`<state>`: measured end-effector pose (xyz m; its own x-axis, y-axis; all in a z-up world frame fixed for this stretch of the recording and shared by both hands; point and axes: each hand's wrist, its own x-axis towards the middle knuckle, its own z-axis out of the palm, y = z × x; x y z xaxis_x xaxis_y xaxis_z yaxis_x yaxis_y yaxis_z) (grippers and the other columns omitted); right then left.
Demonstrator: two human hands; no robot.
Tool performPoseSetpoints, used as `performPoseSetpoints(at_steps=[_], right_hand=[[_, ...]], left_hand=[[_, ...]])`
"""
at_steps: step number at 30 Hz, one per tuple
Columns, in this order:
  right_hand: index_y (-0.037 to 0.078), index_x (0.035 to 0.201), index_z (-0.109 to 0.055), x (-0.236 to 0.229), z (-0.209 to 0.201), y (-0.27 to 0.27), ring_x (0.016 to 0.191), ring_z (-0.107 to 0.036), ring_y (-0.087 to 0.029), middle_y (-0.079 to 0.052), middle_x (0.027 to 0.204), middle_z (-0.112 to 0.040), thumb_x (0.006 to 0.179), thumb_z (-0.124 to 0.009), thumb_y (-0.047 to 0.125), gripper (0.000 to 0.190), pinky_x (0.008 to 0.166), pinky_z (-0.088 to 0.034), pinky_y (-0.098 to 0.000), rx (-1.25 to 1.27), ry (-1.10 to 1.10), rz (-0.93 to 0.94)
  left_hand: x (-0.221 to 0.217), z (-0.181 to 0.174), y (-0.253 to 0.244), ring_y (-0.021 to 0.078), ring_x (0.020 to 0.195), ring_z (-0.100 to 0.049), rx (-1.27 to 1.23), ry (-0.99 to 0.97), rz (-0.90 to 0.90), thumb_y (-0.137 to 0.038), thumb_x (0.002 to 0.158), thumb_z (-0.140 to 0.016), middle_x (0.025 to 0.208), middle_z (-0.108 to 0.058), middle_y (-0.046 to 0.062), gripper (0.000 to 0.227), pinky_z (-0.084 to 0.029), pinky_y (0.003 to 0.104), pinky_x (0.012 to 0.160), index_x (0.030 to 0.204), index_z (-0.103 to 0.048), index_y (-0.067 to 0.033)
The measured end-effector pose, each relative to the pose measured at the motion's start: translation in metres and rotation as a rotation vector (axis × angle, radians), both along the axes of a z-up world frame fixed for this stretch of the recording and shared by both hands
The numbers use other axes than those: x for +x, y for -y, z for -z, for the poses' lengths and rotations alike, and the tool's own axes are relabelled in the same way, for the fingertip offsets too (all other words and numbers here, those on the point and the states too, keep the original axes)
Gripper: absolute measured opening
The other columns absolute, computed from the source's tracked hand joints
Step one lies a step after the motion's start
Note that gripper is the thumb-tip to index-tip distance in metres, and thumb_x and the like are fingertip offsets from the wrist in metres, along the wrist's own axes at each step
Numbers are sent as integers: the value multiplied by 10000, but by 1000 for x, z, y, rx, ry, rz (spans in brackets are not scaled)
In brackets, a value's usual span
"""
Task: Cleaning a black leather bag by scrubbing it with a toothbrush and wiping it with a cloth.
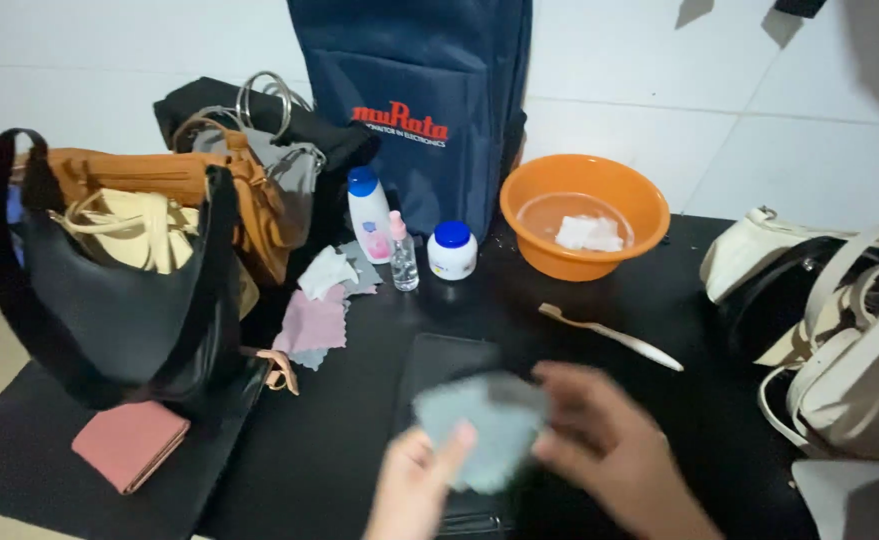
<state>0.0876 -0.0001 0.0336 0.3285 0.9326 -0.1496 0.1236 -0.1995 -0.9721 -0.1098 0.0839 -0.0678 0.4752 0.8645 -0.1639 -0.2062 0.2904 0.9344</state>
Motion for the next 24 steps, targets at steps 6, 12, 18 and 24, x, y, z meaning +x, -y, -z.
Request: performPoseSetpoints(at_steps=[6, 12, 18, 24], right_hand=[[211, 1260, -736, 117, 30, -62, 1014, -682, -180, -55, 1117, -745, 980, -653, 240, 293, 907, -540, -342, -130, 558, 301], [435, 1340, -661, 170, 94, -75, 1310, -477, -197, 161, 1358, -610, 915, -684, 604, 458, 1078, -409, -426, -332, 1018, 267], [385, 1338, -672, 175, 109, -75, 1346, -461, -200, 149, 1379, -633, 965, -653, 518, 396, 1142, -321, -541, -431, 1032, 181], [382, 1242, -701, 180, 111, -83, 1343, -478, -101, 186, 1299, -648, 997, -601, 529, 303, 1123, -351, -481, -507, 1160, 139]], left_hand=[[-43, -77, -99, 256, 1061, -680, -235, 88, -447, -200, 898, -689, 1188, -729, 96, 324, -579, 509, 894, 1197, -633, -89], [-52, -78, -174, 320, 942, -725, -166, -16, -287, -73, 925, -710, 1254, -636, 178, 524, -618, 487, 835, 1400, -504, 12], [-88, -26, -243, 477, 1108, -689, 504, -1345, -278, -191, 859, -778, 1227, -665, 298, 634, -618, 657, 685, 1437, -562, -40], [-75, -38, -135, 418, 1208, -600, 865, -1432, -514, -328, 899, -727, 1278, -638, 241, 566, -595, 545, 893, 1371, -610, -39]])
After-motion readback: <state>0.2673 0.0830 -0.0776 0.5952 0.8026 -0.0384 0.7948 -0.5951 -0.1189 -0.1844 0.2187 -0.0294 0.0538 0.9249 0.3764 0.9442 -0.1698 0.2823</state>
